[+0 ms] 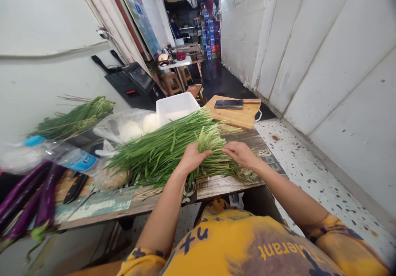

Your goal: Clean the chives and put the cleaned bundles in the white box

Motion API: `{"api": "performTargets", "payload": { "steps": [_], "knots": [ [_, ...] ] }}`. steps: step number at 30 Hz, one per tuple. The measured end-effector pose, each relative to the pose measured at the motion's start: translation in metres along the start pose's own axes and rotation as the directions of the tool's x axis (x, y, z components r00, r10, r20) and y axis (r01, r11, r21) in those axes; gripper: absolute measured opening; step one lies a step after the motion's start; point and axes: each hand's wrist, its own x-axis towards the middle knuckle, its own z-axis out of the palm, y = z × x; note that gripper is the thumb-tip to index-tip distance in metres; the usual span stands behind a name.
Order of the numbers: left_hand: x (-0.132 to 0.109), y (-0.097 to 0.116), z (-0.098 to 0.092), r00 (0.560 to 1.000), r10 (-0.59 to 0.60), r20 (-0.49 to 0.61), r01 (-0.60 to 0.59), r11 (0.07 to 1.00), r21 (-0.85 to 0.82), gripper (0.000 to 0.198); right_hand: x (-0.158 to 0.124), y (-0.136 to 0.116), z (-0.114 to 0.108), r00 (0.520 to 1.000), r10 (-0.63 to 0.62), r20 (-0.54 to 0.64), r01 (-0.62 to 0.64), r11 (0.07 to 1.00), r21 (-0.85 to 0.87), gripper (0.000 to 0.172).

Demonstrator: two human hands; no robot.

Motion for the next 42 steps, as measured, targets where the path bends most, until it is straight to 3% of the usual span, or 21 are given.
{"api": "performTargets", "payload": {
  "steps": [3, 7, 10, 13, 17, 19, 22, 26, 28, 31, 34, 38, 42],
  "knots": [
    [0.0, 0.001, -0.001, 1.0, -0.005, 0.001, 0.005, 1.0, 0.025, 0.019, 0.0, -0.002, 0.008, 0.987, 0.158, 0.018, -0.157, 0.953, 0.257, 0.037],
    [0.0, 0.001, 0.0, 0.999, 0.009, 0.032, -0.01, 0.999, 0.044, 0.013, 0.0, -0.01, 0.017, 0.928, 0.348, 0.131, -0.365, 0.783, 0.503, 0.039],
    [-0.001, 0.0, 0.0, 0.999, 0.003, 0.036, -0.004, 1.0, 0.031, 0.014, 0.0, -0.012, 0.016, 0.923, 0.381, 0.051, -0.359, 0.808, 0.468, 0.037],
    [-0.001, 0.001, 0.0, 0.999, -0.007, 0.049, 0.005, 0.999, 0.033, 0.014, 0.0, -0.014, 0.012, 0.943, 0.33, -0.048, -0.279, 0.861, 0.426, 0.027],
    [-0.001, 0.003, -0.001, 0.998, -0.008, 0.059, 0.006, 0.999, 0.04, 0.015, 0.001, -0.019, 0.01, 0.956, 0.282, -0.077, -0.231, 0.889, 0.395, 0.021],
    [-0.002, 0.003, -0.001, 0.999, -0.008, 0.051, 0.006, 0.999, 0.041, 0.015, 0.001, -0.022, 0.011, 0.927, 0.372, -0.05, -0.308, 0.83, 0.465, 0.026],
    [-0.003, 0.004, -0.001, 0.998, -0.014, 0.056, 0.012, 0.999, 0.042, 0.014, 0.001, -0.018, 0.008, 0.845, 0.532, -0.058, -0.405, 0.707, 0.579, 0.032],
    [-0.005, 0.007, 0.0, 0.998, -0.042, 0.053, 0.041, 0.999, 0.026, 0.014, 0.001, -0.004, -0.006, 0.764, 0.593, -0.255, -0.422, 0.757, 0.499, 0.038],
    [-0.005, 0.007, 0.0, 0.998, -0.044, 0.047, 0.043, 0.999, 0.025, 0.014, -0.001, 0.002, -0.015, 0.723, 0.629, -0.286, -0.462, 0.747, 0.478, 0.044],
    [-0.003, 0.004, 0.002, 1.0, -0.018, 0.019, 0.017, 0.999, 0.049, 0.016, -0.004, -0.001, -0.019, 0.712, 0.697, -0.089, -0.544, 0.626, 0.558, 0.051],
    [-0.001, 0.0, 0.004, 1.0, 0.014, 0.006, -0.014, 0.999, 0.05, 0.022, -0.005, -0.014, -0.008, 0.715, 0.692, 0.101, -0.581, 0.507, 0.636, 0.046],
    [-0.001, -0.002, 0.003, 0.999, 0.029, 0.027, -0.03, 0.998, 0.049, 0.024, -0.002, -0.028, 0.012, 0.751, 0.646, 0.132, -0.5, 0.428, 0.753, 0.036],
    [-0.003, 0.0, 0.002, 0.999, 0.032, 0.036, -0.034, 0.997, 0.067, 0.027, 0.0, -0.03, 0.018, 0.811, 0.563, 0.159, -0.423, 0.375, 0.825, 0.034]
  ]
}}
